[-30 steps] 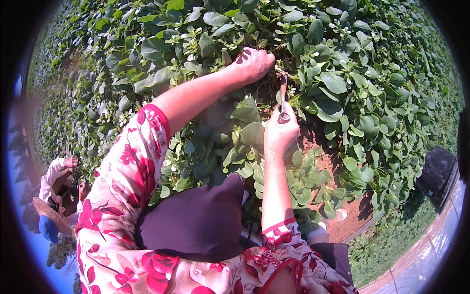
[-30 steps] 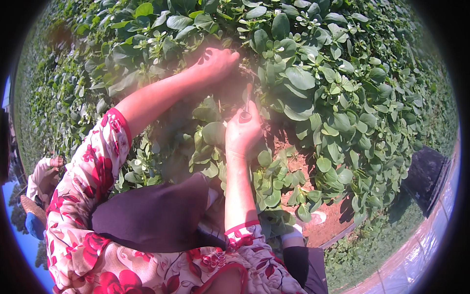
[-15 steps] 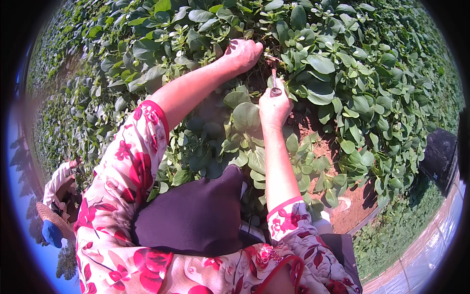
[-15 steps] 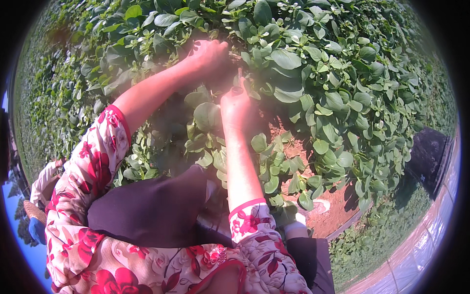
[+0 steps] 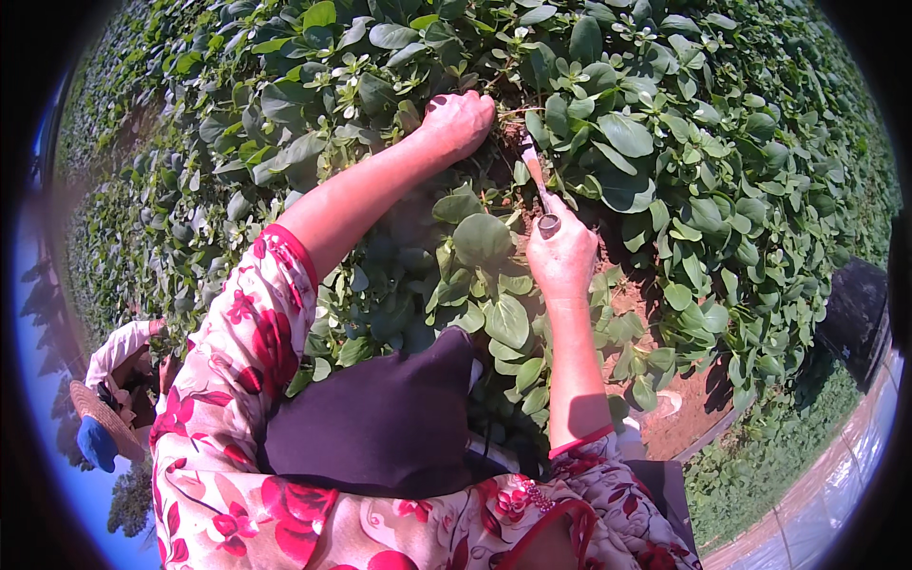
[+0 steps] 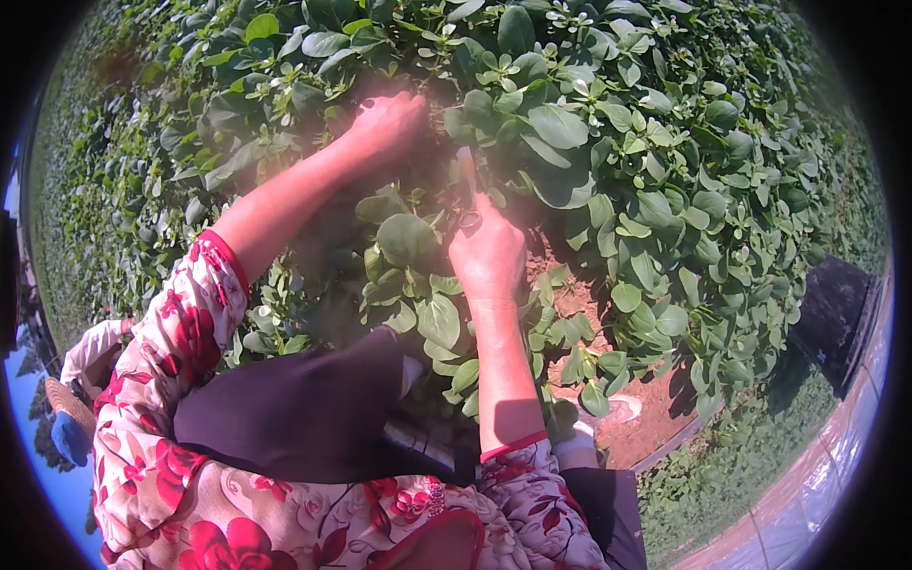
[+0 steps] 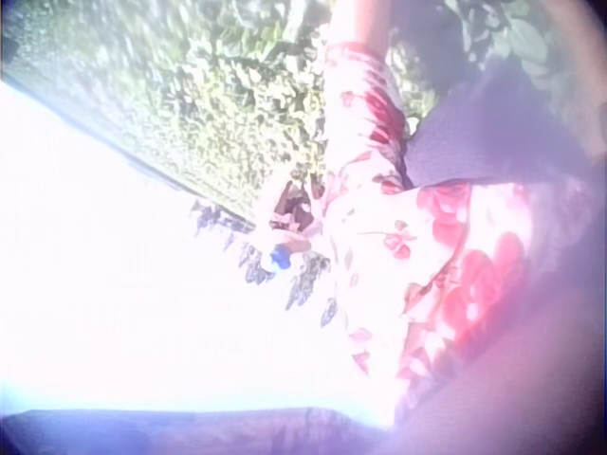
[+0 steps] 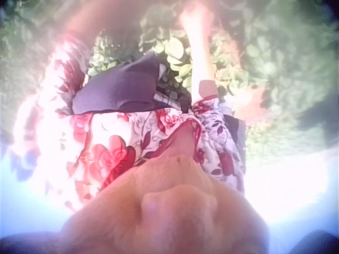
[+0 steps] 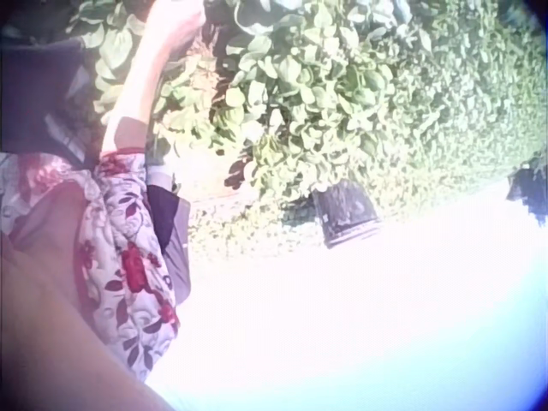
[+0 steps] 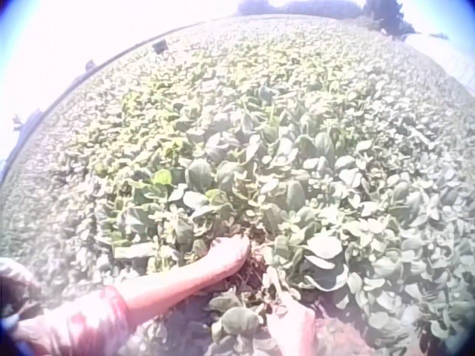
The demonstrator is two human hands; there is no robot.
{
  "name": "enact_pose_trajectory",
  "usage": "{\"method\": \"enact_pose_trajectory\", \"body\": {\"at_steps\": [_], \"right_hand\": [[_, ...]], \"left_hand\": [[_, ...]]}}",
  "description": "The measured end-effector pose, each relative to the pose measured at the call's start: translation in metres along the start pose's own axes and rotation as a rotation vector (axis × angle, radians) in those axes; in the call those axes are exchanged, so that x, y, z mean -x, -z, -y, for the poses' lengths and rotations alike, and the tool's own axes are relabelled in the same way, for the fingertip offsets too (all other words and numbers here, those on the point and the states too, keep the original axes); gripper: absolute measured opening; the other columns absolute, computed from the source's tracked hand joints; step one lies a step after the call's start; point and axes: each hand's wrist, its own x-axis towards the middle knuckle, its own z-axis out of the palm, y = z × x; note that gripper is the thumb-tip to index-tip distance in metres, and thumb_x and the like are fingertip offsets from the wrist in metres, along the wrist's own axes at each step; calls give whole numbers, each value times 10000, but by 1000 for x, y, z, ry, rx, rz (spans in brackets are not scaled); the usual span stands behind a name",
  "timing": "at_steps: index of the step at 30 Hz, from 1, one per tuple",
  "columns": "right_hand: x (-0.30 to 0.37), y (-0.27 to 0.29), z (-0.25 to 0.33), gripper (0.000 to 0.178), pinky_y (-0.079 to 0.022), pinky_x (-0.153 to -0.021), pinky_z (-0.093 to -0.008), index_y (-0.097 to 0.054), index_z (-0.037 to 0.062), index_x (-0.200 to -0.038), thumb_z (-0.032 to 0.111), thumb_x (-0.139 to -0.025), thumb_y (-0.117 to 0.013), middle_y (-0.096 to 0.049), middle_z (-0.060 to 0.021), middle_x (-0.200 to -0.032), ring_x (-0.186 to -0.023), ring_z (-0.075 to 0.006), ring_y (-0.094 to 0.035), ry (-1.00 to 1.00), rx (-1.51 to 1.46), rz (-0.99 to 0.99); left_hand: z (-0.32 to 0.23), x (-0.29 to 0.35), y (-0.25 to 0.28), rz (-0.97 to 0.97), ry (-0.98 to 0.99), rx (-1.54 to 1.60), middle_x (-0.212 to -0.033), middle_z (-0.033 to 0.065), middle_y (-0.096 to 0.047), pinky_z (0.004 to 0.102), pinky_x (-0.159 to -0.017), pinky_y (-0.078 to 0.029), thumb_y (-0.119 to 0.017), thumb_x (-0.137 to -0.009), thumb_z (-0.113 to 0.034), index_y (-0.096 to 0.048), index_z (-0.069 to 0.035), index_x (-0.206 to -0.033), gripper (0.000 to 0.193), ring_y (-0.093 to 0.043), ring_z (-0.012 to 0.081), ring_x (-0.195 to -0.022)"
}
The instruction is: The person uses a small hand tool to cut and pull plants from the ground while squatting in a field. They collect the harvested plants by hand and place them into a black bucket nearby.
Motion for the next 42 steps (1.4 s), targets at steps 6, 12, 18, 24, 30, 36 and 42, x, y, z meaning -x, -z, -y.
{"method": "enact_pose_trajectory", "body": {"at_steps": [6,12,18,24,30,36,42], "right_hand": [[-63,-49,-13,296,-515,-694,-424,-671,113,-1076,173,-789,-632,-652,-207,-816,-783,-386,-638,32,-87,-40],[-49,-14,-7,249,-511,-668,-386,-675,74,-999,138,-760,-651,-644,-195,-763,-731,-339,-653,64,-106,75],[-6,8,-24,214,-474,-577,-326,-685,24,-935,118,-744,-688,-596,-137,-611,-526,-207,-582,34,-190,-7],[-19,13,-17,150,-490,-582,-374,-638,-9,-790,117,-737,-700,-618,-181,-653,-611,-325,-630,118,-61,114],[-32,-9,1,297,-516,-660,-422,-699,119,-1034,95,-773,-559,-632,-209,-759,-717,-367,-633,172,-31,217],[-12,0,27,364,-514,-704,-418,-669,141,-1113,70,-778,-546,-650,-206,-817,-764,-360,-642,25,34,264],[-28,-34,36,276,-511,-695,-435,-668,96,-1026,96,-770,-567,-647,-218,-803,-754,-396,-633,-18,-124,175]], "left_hand": [[-3,-12,15,159,70,-10,-751,206,-667,468,-582,-538,-523,-801,-134,-663,-22,-764,184,-679,348,-664],[29,16,32,25,351,378,-971,215,-654,432,-822,-495,-491,-790,-107,-617,-78,-1038,280,-626,371,-950],[66,10,35,-116,856,1133,-783,153,-637,397,-608,-484,-507,-783,-55,-612,89,-899,212,-602,213,-712],[59,16,66,123,631,924,-803,117,-664,354,-650,-483,-595,-842,-197,-657,45,-918,261,-596,160,-722],[53,20,56,291,293,320,-926,260,-637,439,-833,-490,-565,-740,-109,-586,43,-957,266,-619,389,-932],[21,12,46,434,305,-48,-925,171,-686,406,-732,-545,-548,-762,-123,-629,-35,-967,237,-672,307,-894],[24,8,29,350,286,-147,-891,136,-697,387,-664,-552,-575,-761,-173,-701,-75,-872,194,-691,265,-823]]}}
